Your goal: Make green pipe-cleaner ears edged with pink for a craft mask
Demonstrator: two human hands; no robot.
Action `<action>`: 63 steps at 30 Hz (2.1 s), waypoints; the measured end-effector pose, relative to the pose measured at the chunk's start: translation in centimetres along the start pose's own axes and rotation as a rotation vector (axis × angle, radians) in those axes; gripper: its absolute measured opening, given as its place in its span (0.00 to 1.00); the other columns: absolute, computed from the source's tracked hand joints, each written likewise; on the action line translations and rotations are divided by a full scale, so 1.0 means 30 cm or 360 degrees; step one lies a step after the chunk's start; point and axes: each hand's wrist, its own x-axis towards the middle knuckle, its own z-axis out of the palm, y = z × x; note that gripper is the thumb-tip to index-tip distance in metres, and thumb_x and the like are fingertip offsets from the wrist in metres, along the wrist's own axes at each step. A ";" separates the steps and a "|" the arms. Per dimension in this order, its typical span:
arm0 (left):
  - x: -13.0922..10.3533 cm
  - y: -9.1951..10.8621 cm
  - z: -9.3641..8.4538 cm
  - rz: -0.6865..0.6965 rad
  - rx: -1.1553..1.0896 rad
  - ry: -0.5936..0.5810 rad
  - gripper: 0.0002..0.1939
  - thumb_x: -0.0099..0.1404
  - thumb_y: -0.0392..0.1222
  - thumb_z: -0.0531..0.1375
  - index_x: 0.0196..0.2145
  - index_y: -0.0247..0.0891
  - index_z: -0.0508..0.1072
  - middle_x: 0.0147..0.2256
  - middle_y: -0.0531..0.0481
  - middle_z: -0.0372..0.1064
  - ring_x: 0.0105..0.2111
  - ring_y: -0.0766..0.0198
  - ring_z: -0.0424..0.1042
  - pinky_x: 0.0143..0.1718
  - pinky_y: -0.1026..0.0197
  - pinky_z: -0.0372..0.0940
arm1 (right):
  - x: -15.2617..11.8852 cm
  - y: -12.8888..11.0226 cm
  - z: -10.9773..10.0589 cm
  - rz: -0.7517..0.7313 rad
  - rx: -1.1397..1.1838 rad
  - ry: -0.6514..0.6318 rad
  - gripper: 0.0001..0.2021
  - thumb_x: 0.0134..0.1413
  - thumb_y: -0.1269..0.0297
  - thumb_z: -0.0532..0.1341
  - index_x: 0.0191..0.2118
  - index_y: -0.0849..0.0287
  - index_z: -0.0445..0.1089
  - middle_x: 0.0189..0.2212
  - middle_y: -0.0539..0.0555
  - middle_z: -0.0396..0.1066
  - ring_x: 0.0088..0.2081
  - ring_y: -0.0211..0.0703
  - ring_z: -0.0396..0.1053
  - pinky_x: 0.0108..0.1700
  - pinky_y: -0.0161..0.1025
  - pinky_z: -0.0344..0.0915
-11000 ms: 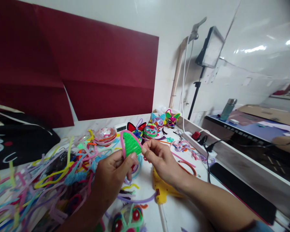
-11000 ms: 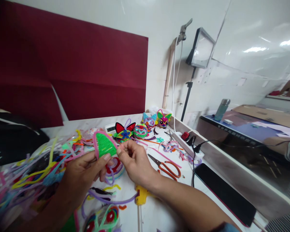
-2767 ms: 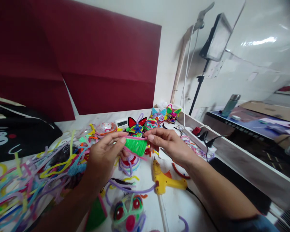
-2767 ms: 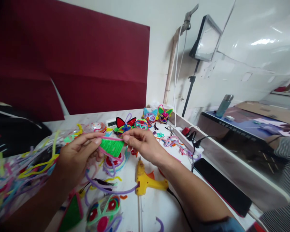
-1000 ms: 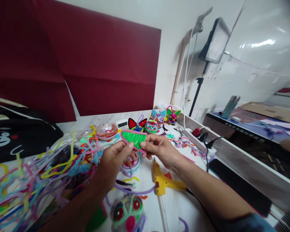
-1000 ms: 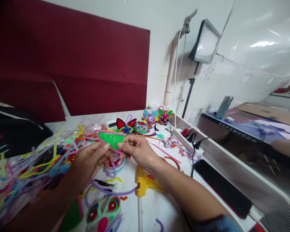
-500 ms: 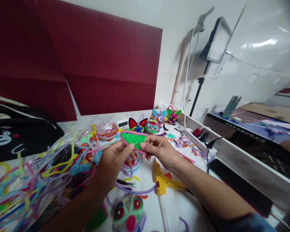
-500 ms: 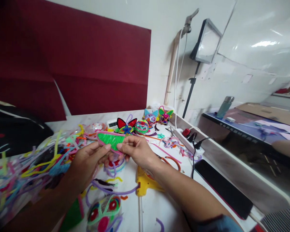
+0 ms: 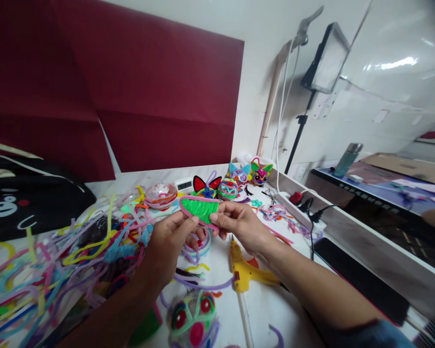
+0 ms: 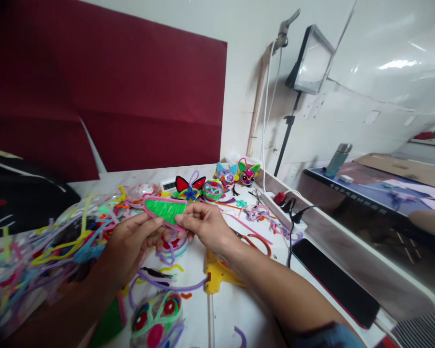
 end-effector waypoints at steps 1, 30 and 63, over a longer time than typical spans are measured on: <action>0.001 -0.004 -0.002 0.0014 0.0017 0.0003 0.08 0.56 0.44 0.61 0.25 0.37 0.73 0.21 0.51 0.70 0.20 0.65 0.67 0.20 0.66 0.62 | 0.001 0.001 -0.001 -0.0002 -0.0019 -0.0003 0.19 0.41 0.50 0.69 0.24 0.60 0.66 0.16 0.47 0.70 0.17 0.31 0.60 0.23 0.32 0.58; -0.004 0.003 -0.016 0.0082 0.0653 -0.0125 0.10 0.55 0.41 0.57 0.18 0.39 0.70 0.17 0.54 0.69 0.16 0.66 0.67 0.19 0.67 0.62 | -0.050 -0.039 -0.030 -0.1471 -0.2460 -0.0110 0.12 0.65 0.68 0.51 0.34 0.60 0.69 0.28 0.54 0.66 0.33 0.43 0.58 0.37 0.43 0.51; 0.001 0.003 -0.017 -0.0009 0.0629 -0.0210 0.13 0.56 0.44 0.56 0.17 0.40 0.68 0.16 0.54 0.68 0.17 0.64 0.68 0.19 0.65 0.64 | -0.047 -0.051 -0.039 -0.1405 -0.2395 -0.0361 0.09 0.63 0.65 0.52 0.36 0.61 0.68 0.33 0.54 0.67 0.36 0.43 0.58 0.39 0.43 0.51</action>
